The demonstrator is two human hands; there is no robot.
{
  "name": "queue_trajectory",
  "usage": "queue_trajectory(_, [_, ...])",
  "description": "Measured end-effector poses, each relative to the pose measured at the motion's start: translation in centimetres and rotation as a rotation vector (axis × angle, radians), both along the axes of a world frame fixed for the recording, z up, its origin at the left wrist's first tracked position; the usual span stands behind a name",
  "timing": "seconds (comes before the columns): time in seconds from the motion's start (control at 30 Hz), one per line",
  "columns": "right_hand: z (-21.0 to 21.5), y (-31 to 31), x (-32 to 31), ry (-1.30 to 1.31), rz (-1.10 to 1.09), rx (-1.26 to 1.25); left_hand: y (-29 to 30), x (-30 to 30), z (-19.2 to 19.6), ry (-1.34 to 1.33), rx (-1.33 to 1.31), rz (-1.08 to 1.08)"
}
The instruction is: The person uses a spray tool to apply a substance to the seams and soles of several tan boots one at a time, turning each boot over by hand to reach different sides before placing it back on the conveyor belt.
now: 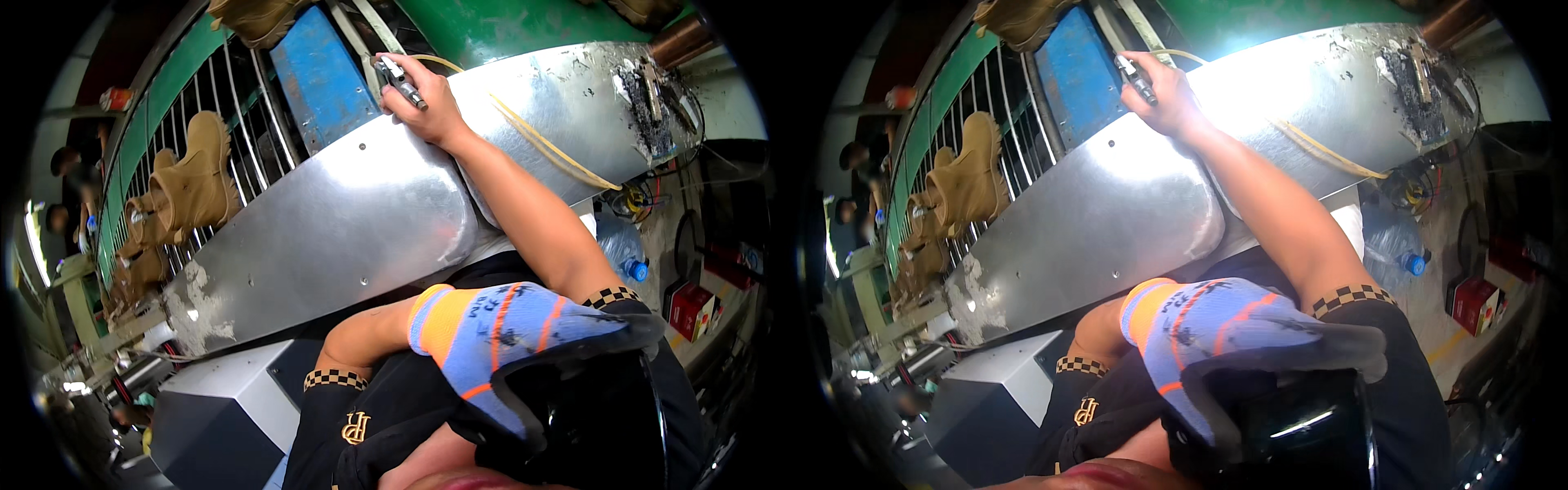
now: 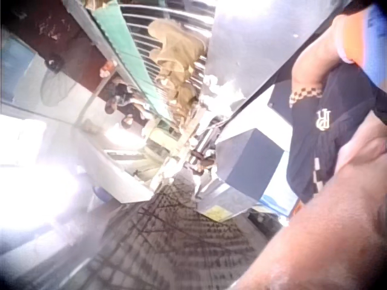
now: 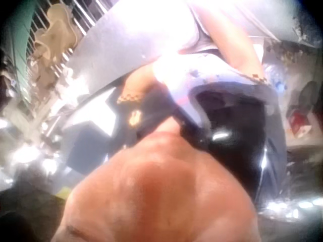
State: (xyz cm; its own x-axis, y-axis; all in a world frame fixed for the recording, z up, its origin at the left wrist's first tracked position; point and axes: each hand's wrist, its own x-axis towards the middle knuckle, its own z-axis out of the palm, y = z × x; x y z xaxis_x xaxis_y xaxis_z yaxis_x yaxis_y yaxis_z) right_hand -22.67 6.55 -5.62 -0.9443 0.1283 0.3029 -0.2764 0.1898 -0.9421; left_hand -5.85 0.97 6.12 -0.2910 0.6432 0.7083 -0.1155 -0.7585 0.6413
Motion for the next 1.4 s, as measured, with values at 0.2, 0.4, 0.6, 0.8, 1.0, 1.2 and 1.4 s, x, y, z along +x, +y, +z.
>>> queue_trajectory(0.2, [-0.5, 1.1, -0.2, 0.02, -0.078, -0.015, -10.3, -10.2, 1.1, 0.388, -0.68, 0.652])
queue_trajectory(0.4, [0.8, 0.1, 0.1, 0.021, -0.055, -0.041, -34.3, -22.4, 3.0, 0.653, -1.971, 2.109])
queue_trajectory(0.6, [0.1, 0.9, -0.3, 0.015, -0.063, -0.065, -40.8, -26.8, -2.5, 0.379, -1.847, 1.997])
queue_trajectory(0.8, [-0.4, 1.4, -0.7, 0.017, -0.041, -0.183, -32.3, -17.0, -3.7, 0.448, -1.295, 2.009])
queue_trajectory(1.0, [-0.4, 1.9, -0.3, -0.063, 0.094, -0.607, -23.7, -2.2, -2.5, 0.88, -1.481, 1.437])
queue_trajectory(1.2, [0.6, 5.5, 4.3, -0.173, 0.124, -0.743, -17.9, 0.7, -0.9, 0.884, -1.404, 1.36])
queue_trajectory(1.4, [0.7, 12.6, 9.2, 0.117, -0.169, -0.212, -7.6, -7.8, 0.9, 1.407, -1.53, 1.045])
